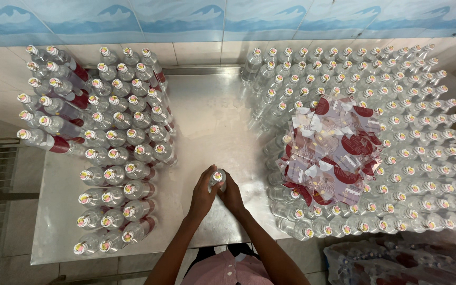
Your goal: The person repeatedly picks up a clear plastic bottle from a large group on the left side of a metal table and wraps it with a red and white plastic sleeve. After wrapping, the person places the bottle into a separate group on the right side of the table. The process is repeated continuously throughout the video.
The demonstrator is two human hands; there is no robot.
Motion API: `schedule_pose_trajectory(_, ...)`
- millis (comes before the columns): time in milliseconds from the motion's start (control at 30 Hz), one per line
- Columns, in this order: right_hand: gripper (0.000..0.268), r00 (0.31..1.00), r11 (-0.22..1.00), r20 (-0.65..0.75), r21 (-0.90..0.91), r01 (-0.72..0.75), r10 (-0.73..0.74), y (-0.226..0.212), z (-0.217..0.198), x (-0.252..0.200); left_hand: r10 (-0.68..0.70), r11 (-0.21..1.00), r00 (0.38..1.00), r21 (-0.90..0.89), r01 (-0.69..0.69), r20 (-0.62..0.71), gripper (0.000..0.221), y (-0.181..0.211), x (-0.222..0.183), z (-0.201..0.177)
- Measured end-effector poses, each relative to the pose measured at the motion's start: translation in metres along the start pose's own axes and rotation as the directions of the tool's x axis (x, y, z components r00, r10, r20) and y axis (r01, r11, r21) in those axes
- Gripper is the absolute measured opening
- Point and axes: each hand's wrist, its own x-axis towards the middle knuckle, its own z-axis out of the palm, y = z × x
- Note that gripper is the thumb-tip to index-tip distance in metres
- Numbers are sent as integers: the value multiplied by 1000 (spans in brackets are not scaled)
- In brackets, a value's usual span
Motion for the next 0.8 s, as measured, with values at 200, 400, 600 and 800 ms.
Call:
schedule_pose_trajectory(200,78,1000,1000,1,11,6,-6,2,1,-2,27,998,1000,57,-27,-3,61,10,-4,0)
schedule_pose_trajectory(400,93,997,998,48,-38,57,-55,7,-2,-1,67,991,993,123,-54,-102,47,-4,5,1)
schedule_pose_trajectory(600,84,995,998,70,-19,-68,69,-41,-58,-56,69,986,938,169,-12,-339,56,-39,-12,-56)
schedule_pose_trajectory(800,44,903,905,-208,-292,308,-375,-18,-142,-85,102,919,955,395,17,-279,47,-34,-8,-150)
